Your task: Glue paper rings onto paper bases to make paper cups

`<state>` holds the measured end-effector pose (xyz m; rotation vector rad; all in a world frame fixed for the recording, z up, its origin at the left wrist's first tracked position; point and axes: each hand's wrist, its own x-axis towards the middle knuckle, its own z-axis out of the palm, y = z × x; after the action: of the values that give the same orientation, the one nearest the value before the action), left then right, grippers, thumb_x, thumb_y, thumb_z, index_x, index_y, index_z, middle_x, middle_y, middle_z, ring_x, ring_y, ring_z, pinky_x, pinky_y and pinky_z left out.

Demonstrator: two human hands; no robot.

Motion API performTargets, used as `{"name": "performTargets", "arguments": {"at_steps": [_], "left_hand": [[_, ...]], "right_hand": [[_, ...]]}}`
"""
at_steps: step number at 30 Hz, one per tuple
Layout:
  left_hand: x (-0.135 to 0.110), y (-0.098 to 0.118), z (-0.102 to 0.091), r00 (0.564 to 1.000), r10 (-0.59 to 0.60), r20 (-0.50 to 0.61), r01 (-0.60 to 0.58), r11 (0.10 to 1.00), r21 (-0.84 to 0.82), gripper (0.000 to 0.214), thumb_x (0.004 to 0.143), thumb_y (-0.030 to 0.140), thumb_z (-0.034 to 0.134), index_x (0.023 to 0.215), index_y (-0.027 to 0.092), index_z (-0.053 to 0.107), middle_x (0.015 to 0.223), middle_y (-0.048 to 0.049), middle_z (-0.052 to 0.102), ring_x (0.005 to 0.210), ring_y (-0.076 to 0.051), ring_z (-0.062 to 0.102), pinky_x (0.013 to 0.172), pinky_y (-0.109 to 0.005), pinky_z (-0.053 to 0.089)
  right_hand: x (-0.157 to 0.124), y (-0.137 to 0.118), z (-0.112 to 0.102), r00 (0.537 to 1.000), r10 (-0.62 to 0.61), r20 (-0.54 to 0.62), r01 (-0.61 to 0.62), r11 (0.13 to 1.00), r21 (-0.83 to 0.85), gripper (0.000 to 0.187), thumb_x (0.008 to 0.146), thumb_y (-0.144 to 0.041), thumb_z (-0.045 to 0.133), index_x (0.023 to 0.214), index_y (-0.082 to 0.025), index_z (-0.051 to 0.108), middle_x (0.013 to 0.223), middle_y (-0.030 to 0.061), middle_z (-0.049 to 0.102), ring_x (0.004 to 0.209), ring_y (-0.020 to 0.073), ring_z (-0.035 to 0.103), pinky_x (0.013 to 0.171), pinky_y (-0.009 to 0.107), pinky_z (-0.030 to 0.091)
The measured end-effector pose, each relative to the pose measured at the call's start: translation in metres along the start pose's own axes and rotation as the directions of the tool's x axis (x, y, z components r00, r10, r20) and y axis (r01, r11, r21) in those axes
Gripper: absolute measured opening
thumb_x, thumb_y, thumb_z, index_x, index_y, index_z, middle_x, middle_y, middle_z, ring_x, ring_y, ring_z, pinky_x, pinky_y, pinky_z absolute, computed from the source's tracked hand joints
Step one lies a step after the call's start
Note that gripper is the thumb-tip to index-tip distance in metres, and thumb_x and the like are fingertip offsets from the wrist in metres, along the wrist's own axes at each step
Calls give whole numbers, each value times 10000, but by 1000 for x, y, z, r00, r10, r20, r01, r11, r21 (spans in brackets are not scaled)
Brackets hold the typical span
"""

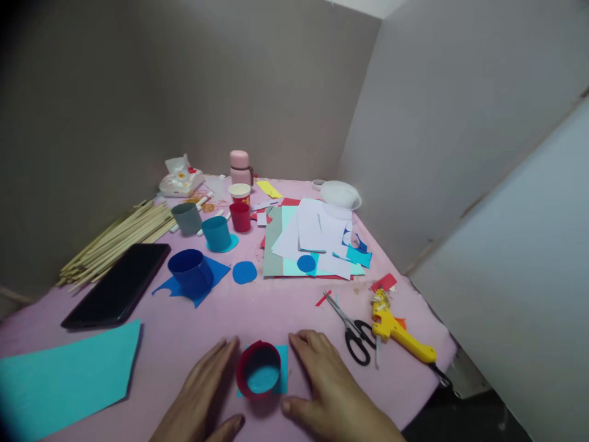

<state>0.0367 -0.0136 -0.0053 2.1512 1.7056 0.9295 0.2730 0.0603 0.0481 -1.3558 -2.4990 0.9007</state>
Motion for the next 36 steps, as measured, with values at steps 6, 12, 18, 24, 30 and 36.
{"name": "performTargets", "arguments": {"at_steps": [6, 12, 18, 24, 30, 36], "left_hand": [[24, -11, -11, 981, 54, 185, -64, 997, 50, 849, 822, 202, 587, 1460, 360, 50, 1451, -83, 438, 1307, -259, 440, 1028, -441, 430], [23, -12, -11, 985, -14, 172, 22, 999, -43, 757, 844, 219, 567, 1451, 375, 143, 1342, -86, 529, 1207, -260, 536, 987, -445, 476], [24, -4, -10, 989, -104, 109, 127, 966, -227, 627, 870, 255, 510, 1437, 354, 262, 1260, -74, 588, 1130, -250, 593, 989, -441, 475], [23, 3, -11, 981, -165, 104, 189, 933, -305, 581, 855, 266, 526, 1399, 376, 356, 1214, -39, 627, 1087, -224, 621, 984, -400, 477], [22, -5, -18, 927, -302, 224, 375, 754, -539, 553, 896, 427, 492, 1414, 341, 317, 1355, -61, 532, 1224, -232, 531, 1022, -409, 443], [44, -5, -23, 840, -417, 347, 499, 341, -797, 578, 803, 549, 610, 1271, 227, 504, 1055, -71, 679, 924, -194, 662, 842, -334, 528]], "right_hand": [[11, -16, 11, 994, 7, -109, 0, 998, 67, 602, 670, -136, 690, 1253, -144, 539, 1248, 126, 519, 1161, 274, 465, 1024, 419, 381], [13, -7, 11, 984, -72, -163, 92, 989, 113, 476, 721, -154, 668, 1186, -189, 572, 1160, 82, 558, 1070, 248, 484, 967, 398, 401], [11, -2, 8, 976, -95, -195, 141, 962, 235, 370, 785, -109, 591, 1142, -205, 571, 1096, 68, 569, 1031, 226, 505, 934, 379, 419], [17, -6, 9, 974, 58, -220, 76, 830, 552, 98, 804, -134, 554, 800, -204, 623, 852, 29, 605, 851, 209, 531, 810, 350, 400], [32, -6, 11, 970, 238, -56, -87, 550, 830, 145, 804, -317, 531, 724, -196, 527, 557, -58, 492, 495, 110, 442, 494, 239, 332], [56, 4, 10, 950, 296, 97, -175, 251, 952, 281, 681, -435, 618, 665, -197, 468, 428, -97, 442, 337, 40, 361, 366, 171, 223]]}}
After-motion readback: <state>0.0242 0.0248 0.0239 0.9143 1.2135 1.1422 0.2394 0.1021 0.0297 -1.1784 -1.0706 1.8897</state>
